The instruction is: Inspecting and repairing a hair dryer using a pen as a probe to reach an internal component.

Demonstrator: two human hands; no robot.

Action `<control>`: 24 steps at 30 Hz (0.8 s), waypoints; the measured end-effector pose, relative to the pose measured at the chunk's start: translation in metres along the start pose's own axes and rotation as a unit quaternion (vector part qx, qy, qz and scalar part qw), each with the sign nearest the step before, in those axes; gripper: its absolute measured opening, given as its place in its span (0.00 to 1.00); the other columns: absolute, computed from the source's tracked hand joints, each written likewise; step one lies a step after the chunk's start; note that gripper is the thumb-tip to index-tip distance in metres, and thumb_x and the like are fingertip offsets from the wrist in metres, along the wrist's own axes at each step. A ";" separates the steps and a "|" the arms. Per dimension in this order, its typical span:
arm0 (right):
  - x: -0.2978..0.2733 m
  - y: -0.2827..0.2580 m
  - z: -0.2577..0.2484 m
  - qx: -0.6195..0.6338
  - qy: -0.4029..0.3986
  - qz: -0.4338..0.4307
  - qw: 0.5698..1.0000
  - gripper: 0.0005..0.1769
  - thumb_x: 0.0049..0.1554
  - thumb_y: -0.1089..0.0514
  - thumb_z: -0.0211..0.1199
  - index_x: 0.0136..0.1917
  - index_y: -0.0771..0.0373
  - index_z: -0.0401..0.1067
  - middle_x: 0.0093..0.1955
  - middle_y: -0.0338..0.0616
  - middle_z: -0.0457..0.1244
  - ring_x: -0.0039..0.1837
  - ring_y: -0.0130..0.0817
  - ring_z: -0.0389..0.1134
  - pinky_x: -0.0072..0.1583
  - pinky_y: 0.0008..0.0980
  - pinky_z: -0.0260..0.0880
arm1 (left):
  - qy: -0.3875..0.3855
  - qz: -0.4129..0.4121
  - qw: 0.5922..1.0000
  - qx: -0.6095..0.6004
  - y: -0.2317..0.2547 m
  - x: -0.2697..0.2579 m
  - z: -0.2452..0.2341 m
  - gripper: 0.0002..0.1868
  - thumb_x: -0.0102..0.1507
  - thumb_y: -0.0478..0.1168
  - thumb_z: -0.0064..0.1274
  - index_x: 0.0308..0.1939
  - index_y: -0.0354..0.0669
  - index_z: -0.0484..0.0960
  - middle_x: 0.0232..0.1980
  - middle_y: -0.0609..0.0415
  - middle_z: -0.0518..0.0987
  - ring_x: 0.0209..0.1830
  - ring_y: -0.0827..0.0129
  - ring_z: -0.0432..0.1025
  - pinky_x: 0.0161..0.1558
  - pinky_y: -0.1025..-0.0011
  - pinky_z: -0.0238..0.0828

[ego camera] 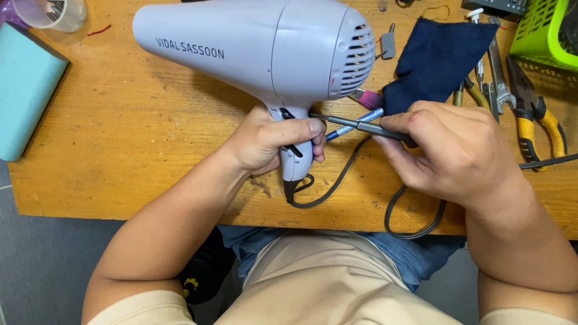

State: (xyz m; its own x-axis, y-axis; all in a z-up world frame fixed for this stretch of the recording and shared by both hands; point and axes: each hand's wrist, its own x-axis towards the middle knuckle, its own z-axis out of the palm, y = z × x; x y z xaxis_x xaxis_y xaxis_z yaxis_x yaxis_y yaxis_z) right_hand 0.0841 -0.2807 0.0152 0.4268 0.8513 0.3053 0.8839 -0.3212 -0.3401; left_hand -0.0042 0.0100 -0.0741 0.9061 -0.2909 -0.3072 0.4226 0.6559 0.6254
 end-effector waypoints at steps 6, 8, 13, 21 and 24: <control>0.007 0.005 -0.007 -0.012 -0.021 -0.025 0.999 0.09 0.76 0.60 0.72 0.62 0.70 0.84 0.49 0.50 0.72 0.46 0.47 0.73 0.49 0.44 0.74 | -0.021 0.015 0.976 0.216 0.018 -0.008 0.008 0.12 0.65 0.42 0.72 0.40 0.37 0.86 0.36 0.50 0.86 0.34 0.66 0.82 0.38 0.72 0.84; 0.006 0.006 -0.006 -0.029 -0.043 -0.026 0.998 0.14 0.78 0.53 0.64 0.62 0.68 0.82 0.48 0.48 0.70 0.46 0.48 0.73 0.49 0.46 0.75 | -0.003 0.008 0.966 0.259 0.015 -0.010 0.007 0.12 0.70 0.41 0.66 0.36 0.37 0.88 0.35 0.48 0.88 0.35 0.66 0.83 0.41 0.70 0.84; 0.003 0.009 0.005 0.005 -0.042 -0.008 0.999 0.17 0.74 0.52 0.72 0.63 0.70 0.81 0.50 0.49 0.73 0.48 0.48 0.76 0.51 0.46 0.77 | 0.002 0.031 0.984 0.176 0.005 -0.005 0.007 0.13 0.67 0.40 0.65 0.32 0.35 0.85 0.31 0.44 0.85 0.29 0.59 0.81 0.35 0.65 0.81; 0.001 0.008 0.011 -0.093 -0.035 -0.023 0.995 0.16 0.79 0.48 0.71 0.62 0.65 0.84 0.46 0.44 0.68 0.46 0.45 0.72 0.45 0.44 0.70 | 0.013 0.061 0.995 0.073 -0.006 0.000 0.006 0.08 0.62 0.32 0.61 0.37 0.29 0.79 0.28 0.39 0.78 0.25 0.54 0.76 0.31 0.59 0.77; -0.002 0.003 0.014 -0.114 -0.049 0.009 0.992 0.15 0.81 0.47 0.66 0.62 0.60 0.83 0.46 0.40 0.70 0.47 0.42 0.74 0.43 0.44 0.73 | 0.063 0.035 0.995 0.073 -0.006 0.003 0.009 0.07 0.61 0.32 0.61 0.36 0.30 0.79 0.27 0.38 0.78 0.24 0.55 0.76 0.29 0.61 0.78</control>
State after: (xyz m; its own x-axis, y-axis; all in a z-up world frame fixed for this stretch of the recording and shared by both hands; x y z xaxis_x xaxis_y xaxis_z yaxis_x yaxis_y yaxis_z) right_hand 0.0836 -0.2775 0.0005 0.4317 0.8774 0.2094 0.9015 -0.4121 -0.1318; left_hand -0.0040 -0.0009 -0.0720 0.9277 -0.1533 -0.3405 0.3653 0.5608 0.7430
